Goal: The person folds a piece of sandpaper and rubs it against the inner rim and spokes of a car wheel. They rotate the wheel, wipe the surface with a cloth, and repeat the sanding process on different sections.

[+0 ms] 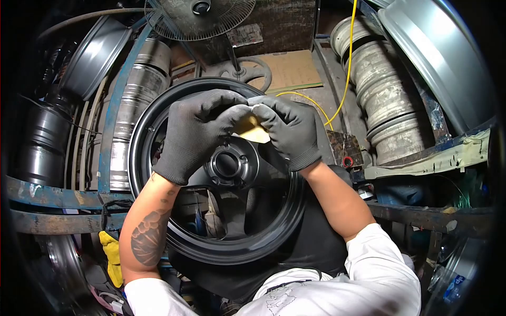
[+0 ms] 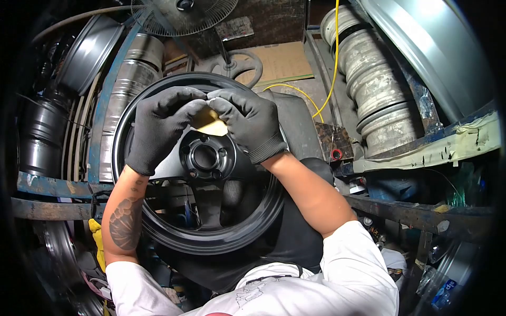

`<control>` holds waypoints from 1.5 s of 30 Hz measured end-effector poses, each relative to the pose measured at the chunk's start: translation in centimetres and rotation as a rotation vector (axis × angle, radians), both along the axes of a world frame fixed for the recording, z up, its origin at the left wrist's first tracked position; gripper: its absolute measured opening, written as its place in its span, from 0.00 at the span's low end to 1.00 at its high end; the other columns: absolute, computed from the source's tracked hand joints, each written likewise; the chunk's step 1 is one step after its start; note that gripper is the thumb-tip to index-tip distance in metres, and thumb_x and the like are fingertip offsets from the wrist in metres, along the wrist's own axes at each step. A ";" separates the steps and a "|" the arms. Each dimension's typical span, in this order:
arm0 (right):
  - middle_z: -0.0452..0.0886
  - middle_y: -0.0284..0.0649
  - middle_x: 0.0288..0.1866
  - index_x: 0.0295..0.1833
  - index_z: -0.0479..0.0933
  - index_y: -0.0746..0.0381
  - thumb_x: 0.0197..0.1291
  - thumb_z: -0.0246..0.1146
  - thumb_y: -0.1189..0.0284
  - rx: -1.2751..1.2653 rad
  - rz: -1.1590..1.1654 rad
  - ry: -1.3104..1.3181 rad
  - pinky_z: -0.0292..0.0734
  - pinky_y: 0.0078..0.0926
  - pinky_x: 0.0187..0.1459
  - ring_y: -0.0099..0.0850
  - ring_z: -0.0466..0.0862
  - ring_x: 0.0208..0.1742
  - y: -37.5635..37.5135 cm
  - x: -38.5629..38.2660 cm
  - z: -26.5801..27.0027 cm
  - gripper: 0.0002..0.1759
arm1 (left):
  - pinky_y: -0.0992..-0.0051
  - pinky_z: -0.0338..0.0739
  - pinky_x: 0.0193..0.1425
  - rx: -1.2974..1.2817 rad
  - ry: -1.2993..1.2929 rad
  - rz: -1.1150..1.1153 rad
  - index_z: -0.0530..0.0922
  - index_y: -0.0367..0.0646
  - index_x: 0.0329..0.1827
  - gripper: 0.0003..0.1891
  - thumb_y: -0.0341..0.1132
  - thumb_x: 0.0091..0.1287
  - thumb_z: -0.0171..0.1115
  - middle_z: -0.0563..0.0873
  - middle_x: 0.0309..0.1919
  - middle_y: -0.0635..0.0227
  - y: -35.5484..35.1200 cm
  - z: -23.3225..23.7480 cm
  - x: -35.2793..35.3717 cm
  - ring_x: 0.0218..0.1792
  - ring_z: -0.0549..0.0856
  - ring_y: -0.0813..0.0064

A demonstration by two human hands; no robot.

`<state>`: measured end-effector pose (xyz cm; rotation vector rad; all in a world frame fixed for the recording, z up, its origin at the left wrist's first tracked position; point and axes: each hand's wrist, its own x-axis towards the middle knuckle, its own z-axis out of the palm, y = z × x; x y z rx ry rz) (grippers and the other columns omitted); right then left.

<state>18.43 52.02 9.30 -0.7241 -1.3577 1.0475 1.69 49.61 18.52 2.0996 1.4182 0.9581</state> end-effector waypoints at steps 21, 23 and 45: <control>0.89 0.40 0.45 0.47 0.86 0.67 0.66 0.66 0.76 0.045 0.048 0.117 0.80 0.22 0.51 0.24 0.86 0.46 0.3 0.2 0.0 0.08 | 0.79 0.82 0.51 -0.042 -0.102 -0.086 0.85 0.37 0.46 0.09 0.21 0.63 0.66 0.88 0.41 0.68 0.6 -0.8 -0.2 0.43 0.86 0.81; 0.89 0.40 0.45 0.47 0.86 0.66 0.66 0.66 0.75 -0.012 0.132 0.176 0.80 0.22 0.51 0.24 0.86 0.46 0.5 0.1 -0.2 0.08 | 0.79 0.82 0.51 -0.079 -0.117 -0.086 0.84 0.37 0.45 0.09 0.21 0.63 0.66 0.88 0.41 0.68 0.7 -1.0 -0.5 0.43 0.86 0.80; 0.87 0.37 0.48 0.50 0.82 0.68 0.66 0.62 0.83 -0.035 0.246 0.376 0.81 0.22 0.53 0.24 0.85 0.48 0.3 -1.0 -1.8 0.09 | 0.79 0.82 0.47 0.123 0.070 -0.040 0.82 0.36 0.44 0.08 0.29 0.66 0.69 0.88 0.36 0.67 1.0 -0.5 -0.8 0.39 0.86 0.81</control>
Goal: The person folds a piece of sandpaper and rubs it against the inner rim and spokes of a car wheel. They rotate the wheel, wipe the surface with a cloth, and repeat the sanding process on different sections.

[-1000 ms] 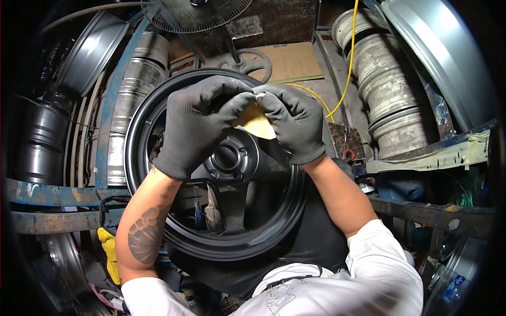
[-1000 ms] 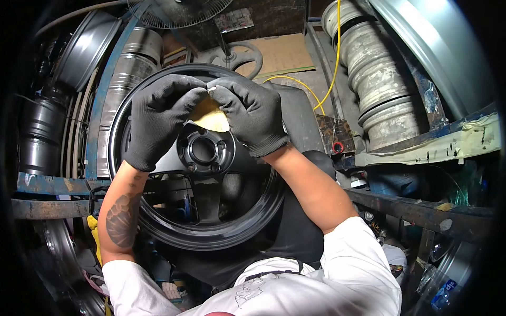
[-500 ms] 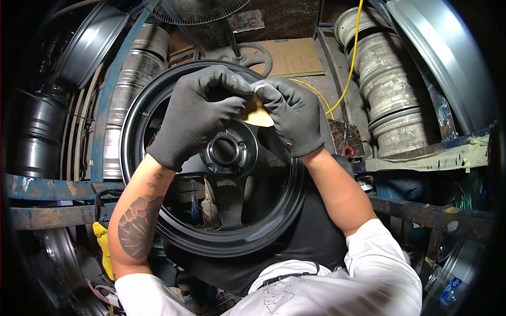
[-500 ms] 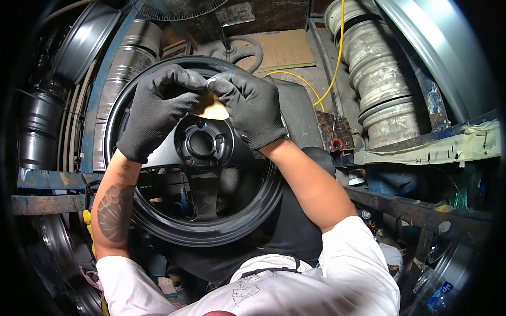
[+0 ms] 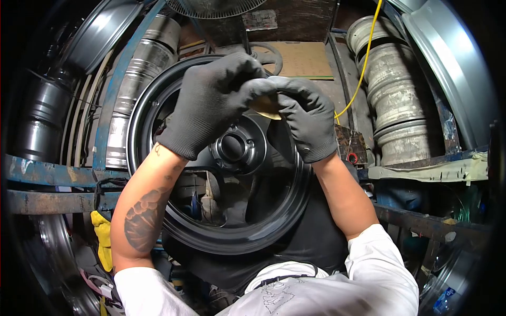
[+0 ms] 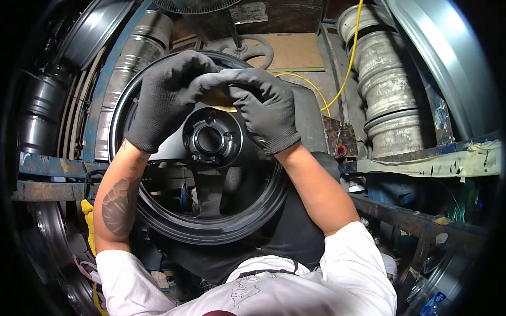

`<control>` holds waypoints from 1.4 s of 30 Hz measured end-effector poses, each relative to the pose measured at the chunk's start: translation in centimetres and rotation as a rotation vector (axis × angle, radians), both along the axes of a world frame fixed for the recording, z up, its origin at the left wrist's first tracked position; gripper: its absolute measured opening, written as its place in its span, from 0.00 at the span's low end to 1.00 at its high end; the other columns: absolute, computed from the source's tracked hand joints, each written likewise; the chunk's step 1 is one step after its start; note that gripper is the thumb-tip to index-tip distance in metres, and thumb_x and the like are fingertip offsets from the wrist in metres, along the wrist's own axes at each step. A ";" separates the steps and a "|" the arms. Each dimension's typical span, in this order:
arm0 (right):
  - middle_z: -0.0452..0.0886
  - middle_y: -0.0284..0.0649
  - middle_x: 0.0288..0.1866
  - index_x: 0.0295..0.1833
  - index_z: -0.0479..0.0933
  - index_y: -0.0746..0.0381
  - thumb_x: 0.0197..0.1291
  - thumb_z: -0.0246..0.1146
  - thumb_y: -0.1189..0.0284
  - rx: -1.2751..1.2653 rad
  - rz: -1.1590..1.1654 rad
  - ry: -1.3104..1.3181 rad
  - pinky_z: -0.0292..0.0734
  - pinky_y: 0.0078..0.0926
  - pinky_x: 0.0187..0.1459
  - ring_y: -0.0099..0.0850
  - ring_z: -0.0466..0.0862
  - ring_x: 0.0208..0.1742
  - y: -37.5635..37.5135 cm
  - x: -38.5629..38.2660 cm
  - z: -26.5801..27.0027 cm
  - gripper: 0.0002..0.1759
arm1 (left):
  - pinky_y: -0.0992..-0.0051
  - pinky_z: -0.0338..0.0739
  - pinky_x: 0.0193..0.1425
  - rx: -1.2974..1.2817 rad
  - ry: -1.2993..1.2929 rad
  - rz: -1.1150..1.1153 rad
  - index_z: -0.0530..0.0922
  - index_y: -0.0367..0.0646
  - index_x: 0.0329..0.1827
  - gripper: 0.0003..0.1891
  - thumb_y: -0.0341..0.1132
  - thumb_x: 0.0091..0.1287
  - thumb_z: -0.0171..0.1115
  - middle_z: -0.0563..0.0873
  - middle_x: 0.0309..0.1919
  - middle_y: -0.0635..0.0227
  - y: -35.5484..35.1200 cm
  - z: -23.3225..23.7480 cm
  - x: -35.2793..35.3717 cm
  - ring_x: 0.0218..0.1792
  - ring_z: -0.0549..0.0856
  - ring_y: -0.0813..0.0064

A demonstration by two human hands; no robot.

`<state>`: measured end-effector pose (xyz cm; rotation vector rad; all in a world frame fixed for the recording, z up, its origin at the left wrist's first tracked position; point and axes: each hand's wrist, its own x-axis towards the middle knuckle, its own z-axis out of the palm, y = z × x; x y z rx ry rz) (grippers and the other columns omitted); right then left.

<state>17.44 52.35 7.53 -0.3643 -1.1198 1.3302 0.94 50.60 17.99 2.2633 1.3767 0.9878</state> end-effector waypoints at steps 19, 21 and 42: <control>0.89 0.40 0.40 0.50 0.84 0.65 0.71 0.61 0.72 0.263 -0.553 -0.455 0.81 0.27 0.43 0.29 0.87 0.37 0.4 0.0 -0.1 0.10 | 0.76 0.82 0.39 0.218 -0.086 0.094 0.80 0.42 0.51 0.22 0.39 0.58 0.79 0.87 0.31 0.66 0.8 -2.3 0.7 0.30 0.86 0.78; 0.88 0.44 0.39 0.49 0.85 0.63 0.68 0.62 0.73 0.541 -0.803 -0.603 0.80 0.31 0.42 0.36 0.86 0.37 0.8 0.9 0.4 0.10 | 0.77 0.81 0.37 0.000 -0.069 0.215 0.81 0.41 0.48 0.20 0.42 0.60 0.77 0.86 0.29 0.66 0.0 -1.5 0.9 0.29 0.85 0.79; 0.85 0.37 0.50 0.57 0.80 0.68 0.69 0.64 0.75 -0.039 0.057 -0.115 0.80 0.19 0.51 0.22 0.84 0.49 0.6 1.9 1.8 0.14 | 0.84 0.75 0.42 -0.446 -0.439 -0.111 0.82 0.37 0.39 0.09 0.35 0.73 0.62 0.84 0.32 0.75 0.0 -1.2 0.6 0.35 0.81 0.88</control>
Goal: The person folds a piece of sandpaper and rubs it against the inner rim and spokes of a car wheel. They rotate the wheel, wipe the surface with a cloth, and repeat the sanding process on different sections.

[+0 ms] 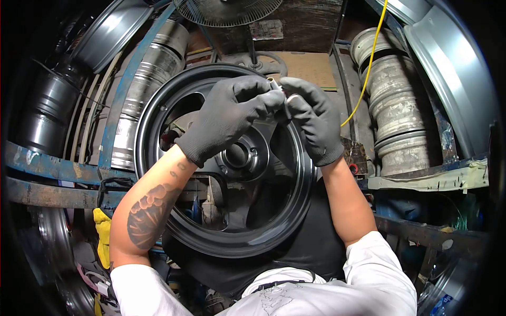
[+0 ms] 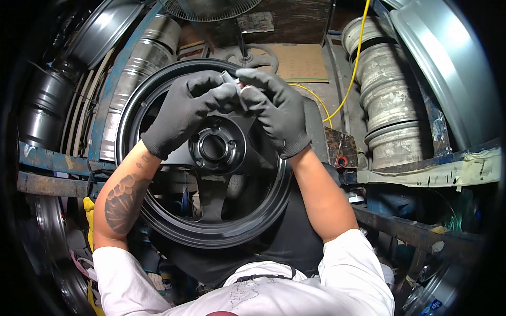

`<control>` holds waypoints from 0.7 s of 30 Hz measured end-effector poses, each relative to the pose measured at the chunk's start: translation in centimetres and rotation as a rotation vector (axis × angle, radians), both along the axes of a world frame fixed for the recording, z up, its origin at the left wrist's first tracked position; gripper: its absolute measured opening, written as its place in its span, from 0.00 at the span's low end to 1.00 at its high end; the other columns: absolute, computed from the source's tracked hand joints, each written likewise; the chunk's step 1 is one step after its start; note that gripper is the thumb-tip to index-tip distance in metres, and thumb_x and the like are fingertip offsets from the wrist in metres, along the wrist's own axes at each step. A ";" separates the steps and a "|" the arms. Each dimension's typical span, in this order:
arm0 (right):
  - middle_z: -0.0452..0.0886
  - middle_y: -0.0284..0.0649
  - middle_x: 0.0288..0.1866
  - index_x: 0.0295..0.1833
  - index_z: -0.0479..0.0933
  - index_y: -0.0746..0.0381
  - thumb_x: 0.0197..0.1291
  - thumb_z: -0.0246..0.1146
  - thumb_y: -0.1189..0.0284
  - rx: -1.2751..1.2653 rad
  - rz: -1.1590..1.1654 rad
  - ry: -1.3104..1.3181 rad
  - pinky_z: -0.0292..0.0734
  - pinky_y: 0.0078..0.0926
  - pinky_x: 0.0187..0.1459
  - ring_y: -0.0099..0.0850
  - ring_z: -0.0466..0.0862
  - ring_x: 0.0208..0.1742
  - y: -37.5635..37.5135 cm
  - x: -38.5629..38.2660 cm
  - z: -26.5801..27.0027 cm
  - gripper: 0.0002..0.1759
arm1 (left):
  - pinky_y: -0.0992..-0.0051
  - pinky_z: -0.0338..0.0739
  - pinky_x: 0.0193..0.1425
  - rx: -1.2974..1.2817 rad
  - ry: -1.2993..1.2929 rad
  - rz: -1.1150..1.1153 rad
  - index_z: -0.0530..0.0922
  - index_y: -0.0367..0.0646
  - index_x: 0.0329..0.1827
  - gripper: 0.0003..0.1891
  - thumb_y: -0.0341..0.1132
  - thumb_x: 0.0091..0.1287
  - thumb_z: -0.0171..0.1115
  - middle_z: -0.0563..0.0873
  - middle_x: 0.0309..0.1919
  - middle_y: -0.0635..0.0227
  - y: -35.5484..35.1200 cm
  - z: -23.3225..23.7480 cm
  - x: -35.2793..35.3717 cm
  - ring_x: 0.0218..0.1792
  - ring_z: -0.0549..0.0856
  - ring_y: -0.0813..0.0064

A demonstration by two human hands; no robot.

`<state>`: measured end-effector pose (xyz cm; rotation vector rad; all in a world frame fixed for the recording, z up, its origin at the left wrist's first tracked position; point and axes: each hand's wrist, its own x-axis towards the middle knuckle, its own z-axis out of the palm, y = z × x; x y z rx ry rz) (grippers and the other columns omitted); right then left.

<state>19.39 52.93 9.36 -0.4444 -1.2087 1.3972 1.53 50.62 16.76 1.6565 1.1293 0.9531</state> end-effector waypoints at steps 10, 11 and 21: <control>0.84 0.36 0.46 0.59 0.76 0.67 0.71 0.63 0.71 -0.298 0.314 -0.101 0.81 0.21 0.47 0.24 0.84 0.43 0.8 1.9 0.0 0.16 | 0.75 0.82 0.45 0.207 0.204 0.082 0.87 0.36 0.44 0.12 0.36 0.65 0.71 0.90 0.36 0.61 -0.3 -1.1 0.3 0.37 0.88 0.73; 0.83 0.36 0.46 0.58 0.76 0.67 0.71 0.64 0.71 -0.299 0.305 -0.108 0.81 0.21 0.48 0.24 0.84 0.43 0.9 1.9 -0.2 0.16 | 0.74 0.82 0.45 0.204 0.209 0.084 0.87 0.36 0.44 0.12 0.36 0.64 0.72 0.90 0.37 0.60 -0.3 -1.2 0.2 0.38 0.89 0.71; 0.84 0.37 0.47 0.57 0.78 0.68 0.68 0.66 0.71 -0.255 0.296 -0.182 0.81 0.22 0.49 0.23 0.85 0.45 1.0 2.2 -0.1 0.16 | 0.73 0.83 0.48 0.289 0.323 0.079 0.87 0.38 0.45 0.12 0.34 0.62 0.74 0.90 0.39 0.60 -0.5 -0.9 0.4 0.41 0.90 0.69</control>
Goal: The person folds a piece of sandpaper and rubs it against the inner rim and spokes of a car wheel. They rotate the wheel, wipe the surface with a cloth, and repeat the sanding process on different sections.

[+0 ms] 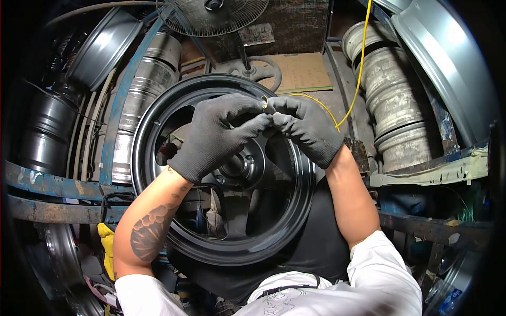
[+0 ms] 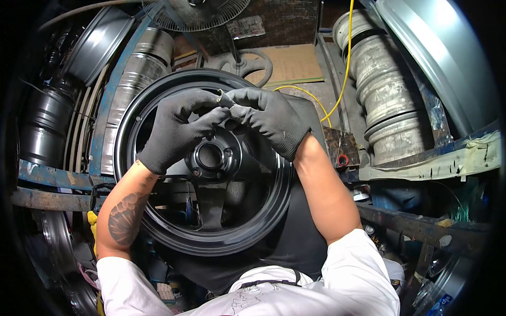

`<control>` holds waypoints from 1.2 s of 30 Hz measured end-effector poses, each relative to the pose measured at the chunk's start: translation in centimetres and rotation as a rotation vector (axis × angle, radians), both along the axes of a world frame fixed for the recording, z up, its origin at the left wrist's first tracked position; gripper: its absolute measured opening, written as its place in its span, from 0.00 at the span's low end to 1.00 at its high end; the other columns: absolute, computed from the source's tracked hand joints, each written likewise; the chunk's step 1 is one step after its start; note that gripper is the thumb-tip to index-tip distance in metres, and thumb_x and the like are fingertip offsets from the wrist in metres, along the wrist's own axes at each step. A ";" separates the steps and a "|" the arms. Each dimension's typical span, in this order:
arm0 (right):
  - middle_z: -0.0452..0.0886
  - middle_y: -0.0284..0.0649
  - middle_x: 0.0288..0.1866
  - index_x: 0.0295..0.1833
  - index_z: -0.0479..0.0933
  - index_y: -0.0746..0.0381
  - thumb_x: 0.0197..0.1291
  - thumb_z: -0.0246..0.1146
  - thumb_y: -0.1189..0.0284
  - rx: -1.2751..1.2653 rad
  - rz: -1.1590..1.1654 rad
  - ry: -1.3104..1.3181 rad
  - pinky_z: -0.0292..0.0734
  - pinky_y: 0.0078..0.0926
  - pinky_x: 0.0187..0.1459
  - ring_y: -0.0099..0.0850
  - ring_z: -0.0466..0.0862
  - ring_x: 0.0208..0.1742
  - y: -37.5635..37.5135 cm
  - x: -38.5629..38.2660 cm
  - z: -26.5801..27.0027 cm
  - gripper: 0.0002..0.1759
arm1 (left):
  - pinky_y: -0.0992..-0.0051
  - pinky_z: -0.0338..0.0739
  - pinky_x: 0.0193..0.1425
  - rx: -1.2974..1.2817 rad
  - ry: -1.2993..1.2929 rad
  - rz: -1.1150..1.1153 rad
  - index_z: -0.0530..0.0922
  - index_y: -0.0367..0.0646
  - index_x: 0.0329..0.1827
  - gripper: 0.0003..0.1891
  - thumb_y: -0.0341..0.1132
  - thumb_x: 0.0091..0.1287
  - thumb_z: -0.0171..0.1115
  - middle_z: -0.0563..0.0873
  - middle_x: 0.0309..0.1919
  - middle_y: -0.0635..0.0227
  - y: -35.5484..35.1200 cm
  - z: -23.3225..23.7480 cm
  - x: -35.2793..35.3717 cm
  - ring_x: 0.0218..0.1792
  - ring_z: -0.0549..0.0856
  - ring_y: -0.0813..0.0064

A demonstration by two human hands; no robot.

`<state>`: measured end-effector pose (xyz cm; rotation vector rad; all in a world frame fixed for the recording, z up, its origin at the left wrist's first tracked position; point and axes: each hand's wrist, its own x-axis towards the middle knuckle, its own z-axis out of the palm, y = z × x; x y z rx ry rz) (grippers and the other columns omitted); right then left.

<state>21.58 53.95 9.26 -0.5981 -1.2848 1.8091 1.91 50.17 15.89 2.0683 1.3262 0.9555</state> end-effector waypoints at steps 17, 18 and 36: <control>0.86 0.37 0.44 0.57 0.79 0.67 0.69 0.63 0.76 0.008 -0.075 -0.012 0.82 0.20 0.43 0.23 0.86 0.40 -0.6 -1.1 0.2 0.13 | 0.82 0.78 0.44 -0.325 -0.324 0.063 0.84 0.36 0.45 0.10 0.35 0.68 0.69 0.88 0.35 0.71 0.3 -0.1 0.4 0.37 0.84 0.85; 0.86 0.37 0.44 0.57 0.80 0.67 0.70 0.63 0.76 -0.030 -0.075 -0.019 0.82 0.19 0.43 0.22 0.86 0.39 -0.8 -1.2 0.5 0.13 | 0.83 0.78 0.43 -0.357 -0.332 0.066 0.83 0.37 0.46 0.09 0.34 0.69 0.68 0.87 0.35 0.72 0.3 0.0 0.3 0.37 0.83 0.86; 0.84 0.38 0.43 0.54 0.78 0.68 0.70 0.63 0.71 -0.132 -0.138 0.098 0.81 0.19 0.38 0.21 0.84 0.35 -1.5 -2.2 0.0 0.13 | 0.82 0.81 0.46 -0.459 -0.269 -0.058 0.84 0.34 0.50 0.11 0.30 0.70 0.65 0.88 0.41 0.70 1.5 0.5 -1.3 0.40 0.84 0.85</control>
